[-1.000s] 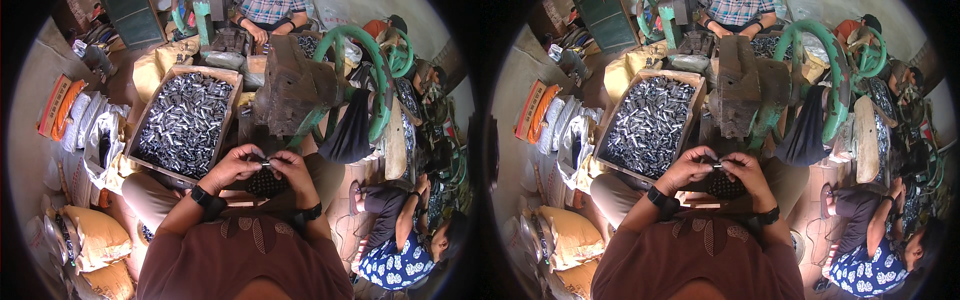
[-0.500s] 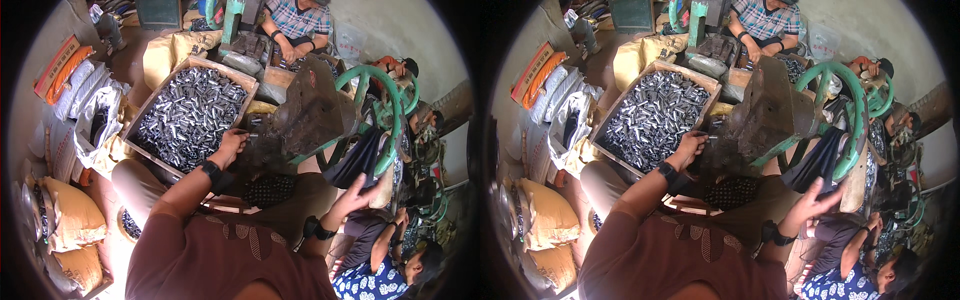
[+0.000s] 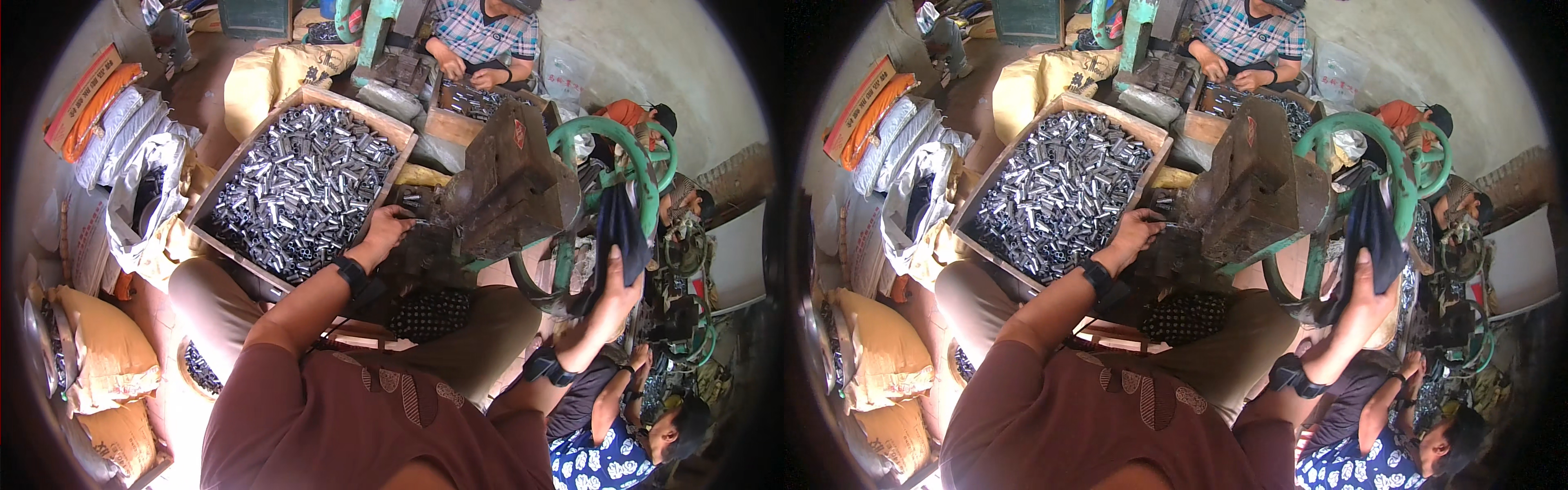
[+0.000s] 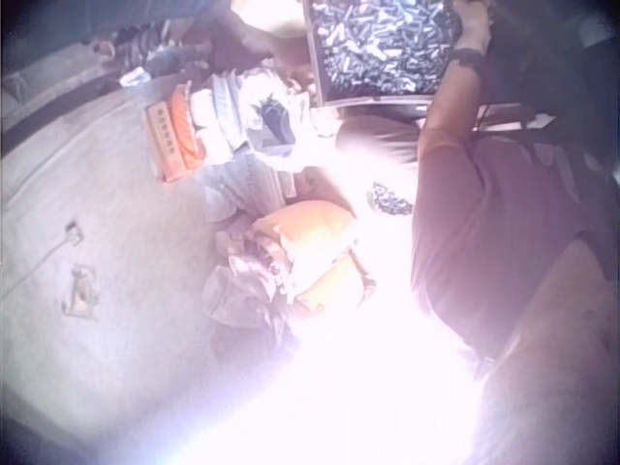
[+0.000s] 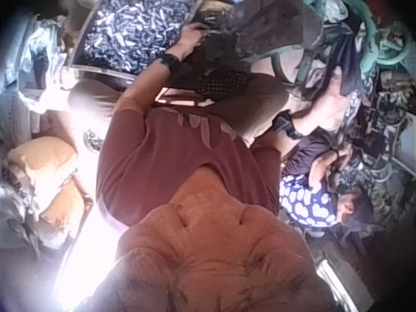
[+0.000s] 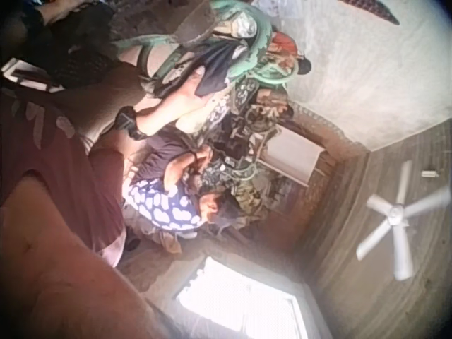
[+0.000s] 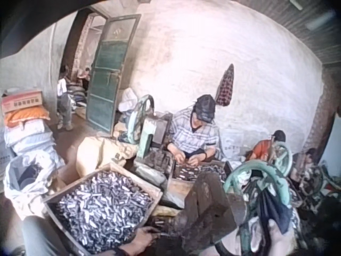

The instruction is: Sorting small metal components from a large bin and using a manual pressing tool to process them.

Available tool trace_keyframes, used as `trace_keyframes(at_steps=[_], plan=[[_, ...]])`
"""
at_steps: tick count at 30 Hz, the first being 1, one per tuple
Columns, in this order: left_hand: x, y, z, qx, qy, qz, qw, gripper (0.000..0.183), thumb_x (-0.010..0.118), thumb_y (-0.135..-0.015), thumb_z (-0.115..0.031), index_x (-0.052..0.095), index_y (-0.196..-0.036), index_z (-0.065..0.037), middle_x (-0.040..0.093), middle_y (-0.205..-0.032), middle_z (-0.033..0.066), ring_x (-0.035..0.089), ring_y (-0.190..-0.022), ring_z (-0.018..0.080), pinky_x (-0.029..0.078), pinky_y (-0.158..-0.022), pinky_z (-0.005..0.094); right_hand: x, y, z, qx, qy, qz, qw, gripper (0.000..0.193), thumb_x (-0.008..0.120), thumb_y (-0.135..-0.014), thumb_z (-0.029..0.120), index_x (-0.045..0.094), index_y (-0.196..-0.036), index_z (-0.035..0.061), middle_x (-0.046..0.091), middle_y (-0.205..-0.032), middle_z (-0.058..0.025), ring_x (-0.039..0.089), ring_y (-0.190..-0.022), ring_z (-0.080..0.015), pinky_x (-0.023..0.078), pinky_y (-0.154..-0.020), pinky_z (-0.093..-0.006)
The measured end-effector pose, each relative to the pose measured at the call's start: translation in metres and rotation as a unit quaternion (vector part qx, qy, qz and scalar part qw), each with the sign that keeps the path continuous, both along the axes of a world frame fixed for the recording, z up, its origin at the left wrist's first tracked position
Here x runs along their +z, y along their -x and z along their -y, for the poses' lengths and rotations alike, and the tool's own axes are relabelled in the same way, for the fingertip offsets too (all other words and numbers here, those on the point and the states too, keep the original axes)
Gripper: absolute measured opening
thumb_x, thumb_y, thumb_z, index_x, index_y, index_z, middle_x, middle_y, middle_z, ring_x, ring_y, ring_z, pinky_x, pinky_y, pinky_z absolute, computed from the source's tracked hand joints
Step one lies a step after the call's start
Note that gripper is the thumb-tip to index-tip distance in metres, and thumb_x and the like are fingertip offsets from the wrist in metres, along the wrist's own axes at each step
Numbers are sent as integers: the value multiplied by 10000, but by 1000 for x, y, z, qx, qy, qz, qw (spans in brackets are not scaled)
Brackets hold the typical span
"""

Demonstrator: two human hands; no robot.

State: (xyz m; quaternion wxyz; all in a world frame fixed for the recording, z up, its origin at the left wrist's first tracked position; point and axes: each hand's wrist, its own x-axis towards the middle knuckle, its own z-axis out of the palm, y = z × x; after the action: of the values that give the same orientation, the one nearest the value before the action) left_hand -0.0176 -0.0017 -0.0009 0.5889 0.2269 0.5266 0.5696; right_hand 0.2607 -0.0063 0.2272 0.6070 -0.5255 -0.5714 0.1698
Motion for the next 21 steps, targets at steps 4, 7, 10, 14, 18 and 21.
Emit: trace_keyframes(at_steps=[4, 7, 10, 14, 18, 21], plan=[[-18, -16, -18, 50, -116, -264, 956, 115, 646, -726, -23, 632, -831, 24, 577, -584, 68, 526, -528, 116, 404, -461, 268, 18, 5, 0, -2, 3, 20, 1000, 478, 661, -796, 254, 515, -1117, -69, 585, -1020, -127, 536, -895, -187, 394, -834, -274], [-18, -21, -19, 74, -114, -349, 927, 166, 667, -699, -47, 641, -837, 41, 624, -663, 130, 575, -596, 162, 457, -573, 291, -16, 7, 11, -94, -23, 39, 995, 463, 661, -798, 252, 528, -1111, -61, 586, -1033, -138, 539, -902, -191, 403, -842, -291], [-9, -24, -17, 64, -136, -421, 895, 181, 672, -692, -68, 641, -829, 46, 632, -695, 162, 590, -634, 182, 467, -620, 306, -109, -5, 0, -196, -186, -8, 963, 557, 715, -745, 245, 505, -1150, -75, 584, -1063, -176, 564, -909, -230, 426, -849, -348], [-19, -9, -13, 65, -135, -403, 903, 175, 658, -713, -82, 640, -834, 43, 625, -668, 138, 584, -611, 178, 463, -599, 292, -44, 16, 18, -139, -72, 10, 988, 530, 700, -759, 221, 499, -1142, -85, 584, -1045, -163, 550, -891, -215, 417, -836, -317], [8, 11, 10, 35, 12, 7, 999, 258, 539, -773, -2, 522, -1030, 17, 561, -767, 75, 586, -701, 215, 493, -639, 320, -2, 7, 5, -57, -22, 21, 998, 495, 690, -771, 226, 509, -1116, -78, 581, -1022, -132, 531, -894, -190, 397, -848, -278], [14, 24, 24, 23, -42, 171, 984, 313, 462, -783, 61, 436, -1094, 37, 541, -919, 113, 586, -854, 250, 514, -726, 363, 9, 1, -1, -43, -9, 22, 999, 501, 690, -772, 235, 508, -1113, -84, 581, -1022, -131, 530, -893, -185, 394, -849, -272]])
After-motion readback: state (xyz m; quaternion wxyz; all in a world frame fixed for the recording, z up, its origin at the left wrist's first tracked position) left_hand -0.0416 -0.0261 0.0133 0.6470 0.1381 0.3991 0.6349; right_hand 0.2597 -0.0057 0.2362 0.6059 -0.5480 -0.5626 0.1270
